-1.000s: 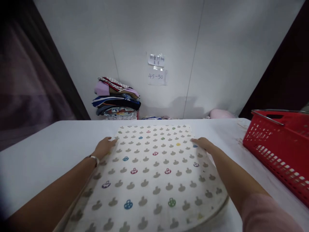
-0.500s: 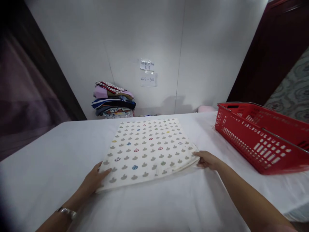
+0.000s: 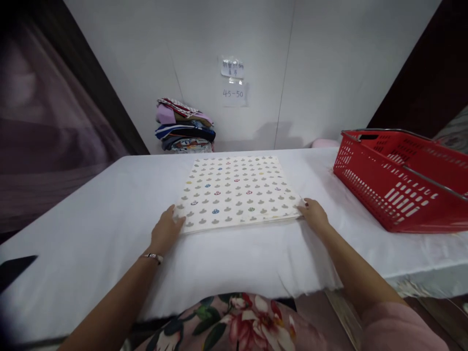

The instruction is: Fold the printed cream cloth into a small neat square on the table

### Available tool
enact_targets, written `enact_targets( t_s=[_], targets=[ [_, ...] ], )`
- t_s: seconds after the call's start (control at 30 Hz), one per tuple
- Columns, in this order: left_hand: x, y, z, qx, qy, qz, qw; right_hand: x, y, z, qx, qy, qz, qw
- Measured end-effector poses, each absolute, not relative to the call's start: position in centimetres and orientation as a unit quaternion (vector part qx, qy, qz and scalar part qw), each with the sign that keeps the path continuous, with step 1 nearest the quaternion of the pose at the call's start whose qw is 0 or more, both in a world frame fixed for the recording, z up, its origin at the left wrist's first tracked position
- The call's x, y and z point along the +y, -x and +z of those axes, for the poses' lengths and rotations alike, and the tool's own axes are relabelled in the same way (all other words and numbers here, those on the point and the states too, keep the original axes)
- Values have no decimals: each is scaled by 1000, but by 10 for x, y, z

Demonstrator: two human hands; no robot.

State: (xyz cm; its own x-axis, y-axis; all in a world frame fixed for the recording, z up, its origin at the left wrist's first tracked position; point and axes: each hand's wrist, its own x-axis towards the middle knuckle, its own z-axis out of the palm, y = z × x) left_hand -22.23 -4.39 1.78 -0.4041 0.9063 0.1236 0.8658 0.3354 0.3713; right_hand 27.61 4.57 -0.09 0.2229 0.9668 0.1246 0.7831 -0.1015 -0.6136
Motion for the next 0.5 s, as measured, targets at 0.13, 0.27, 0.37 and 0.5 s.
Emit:
enact_targets(
  t_s=[0.13,0.27,0.37,0.5],
  targets=[
    [-46,204,18,739,-636,214,-58,29,-257,-6,-739,579,2,346],
    [-49,164,16,581,-777,237,-41,12,-212,-2,-849,395,-5,350],
    [-48,135,12,506,-833,225,-6,7,-190,-3,-883,336,33,327],
    [-39,120,2,489,-845,213,35,11,-188,-15,-889,321,40,324]
  ],
)
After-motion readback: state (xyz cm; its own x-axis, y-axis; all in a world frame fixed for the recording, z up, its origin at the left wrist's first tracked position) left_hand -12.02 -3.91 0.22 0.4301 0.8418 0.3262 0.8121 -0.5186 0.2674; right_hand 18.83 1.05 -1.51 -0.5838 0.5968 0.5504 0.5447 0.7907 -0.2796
